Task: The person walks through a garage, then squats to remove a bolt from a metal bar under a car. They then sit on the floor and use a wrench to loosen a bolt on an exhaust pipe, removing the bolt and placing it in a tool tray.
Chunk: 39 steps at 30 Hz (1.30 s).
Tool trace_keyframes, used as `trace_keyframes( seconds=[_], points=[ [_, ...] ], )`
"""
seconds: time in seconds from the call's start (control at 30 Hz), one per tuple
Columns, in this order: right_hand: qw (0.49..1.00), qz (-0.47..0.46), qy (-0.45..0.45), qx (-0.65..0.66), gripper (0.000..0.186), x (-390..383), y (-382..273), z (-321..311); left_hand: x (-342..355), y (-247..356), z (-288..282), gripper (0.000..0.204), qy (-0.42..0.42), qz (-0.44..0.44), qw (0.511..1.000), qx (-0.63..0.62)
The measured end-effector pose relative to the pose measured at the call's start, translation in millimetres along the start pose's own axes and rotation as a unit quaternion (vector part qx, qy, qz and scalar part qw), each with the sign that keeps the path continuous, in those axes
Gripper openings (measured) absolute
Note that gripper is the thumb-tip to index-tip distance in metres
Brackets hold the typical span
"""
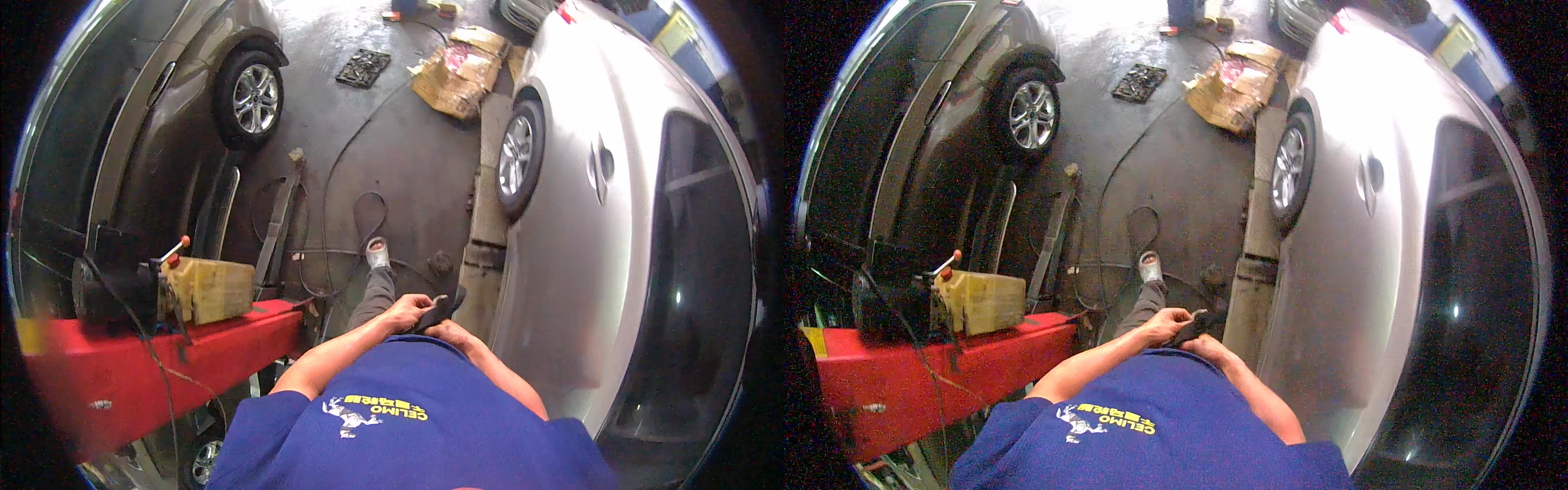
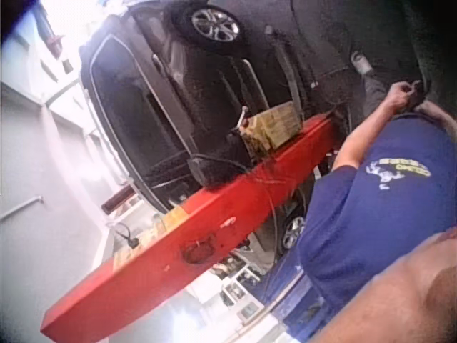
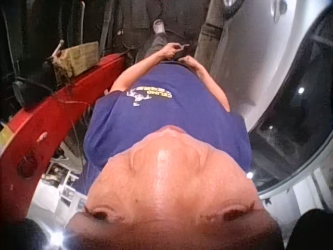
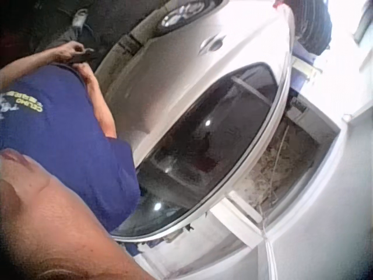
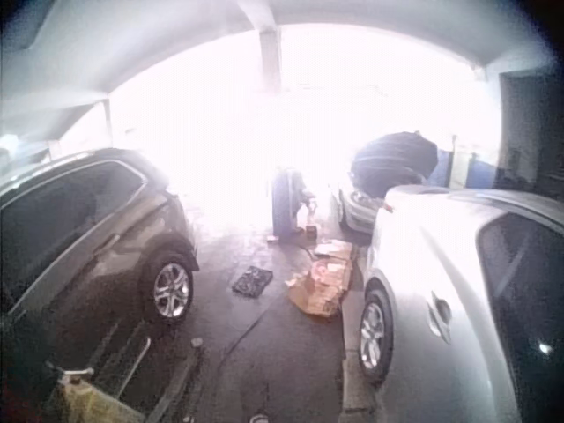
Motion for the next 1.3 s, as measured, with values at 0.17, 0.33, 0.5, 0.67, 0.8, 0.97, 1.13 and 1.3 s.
trace_keyframes(
  seconds=[0.17,0.33,0.5,0.67,0.8,0.97,1.13,1.3],
  points=[
    [0.962,-0.005,0.094,-0.258,0.036,93.3,-90.5,-66.7,97.7,70.5,-75.8,0.032,-0.050,0.000,0.989,0.142],
    [0.949,0.109,0.173,-0.241,0.036,184.0,-193.0,-112.1,139.5,175.0,-181.1,0.045,-0.110,-0.074,0.987,-0.086],
    [0.982,0.136,0.133,-0.008,0.033,274.0,-274.4,-122.1,117.7,290.9,-286.9,0.090,-0.280,-0.119,0.874,-0.380],
    [0.985,0.139,0.058,-0.086,0.033,384.1,-339.5,-144.1,128.9,321.4,-469.7,0.051,0.214,-0.106,0.916,-0.321],
    [0.984,0.109,0.032,-0.140,0.030,490.2,-388.9,-169.6,61.8,463.1,-582.4,0.014,0.747,0.173,0.637,0.079],
    [0.978,0.062,-0.015,-0.197,0.039,606.6,-494.5,-215.5,300.9,555.9,-497.5,0.024,0.232,0.054,0.969,0.066],
    [0.969,0.129,0.002,-0.209,0.038,681.7,-604.2,-247.2,378.0,599.1,-549.9,0.032,0.084,-0.093,0.986,0.110],
    [0.984,0.113,0.015,-0.136,0.032,739.7,-676.5,-277.6,462.2,640.9,-598.3,0.051,-0.012,-0.036,0.996,0.081]
  ],
)
Point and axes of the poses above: each hand's wrist, its own x-axis towards the middle knuckle, its own z-axis out of the palm, y = z × x, the point moved 9 cm from there along x, towards the middle knuckle, and after that the axes turned 6 degrees about y, right-handed, at the moved point
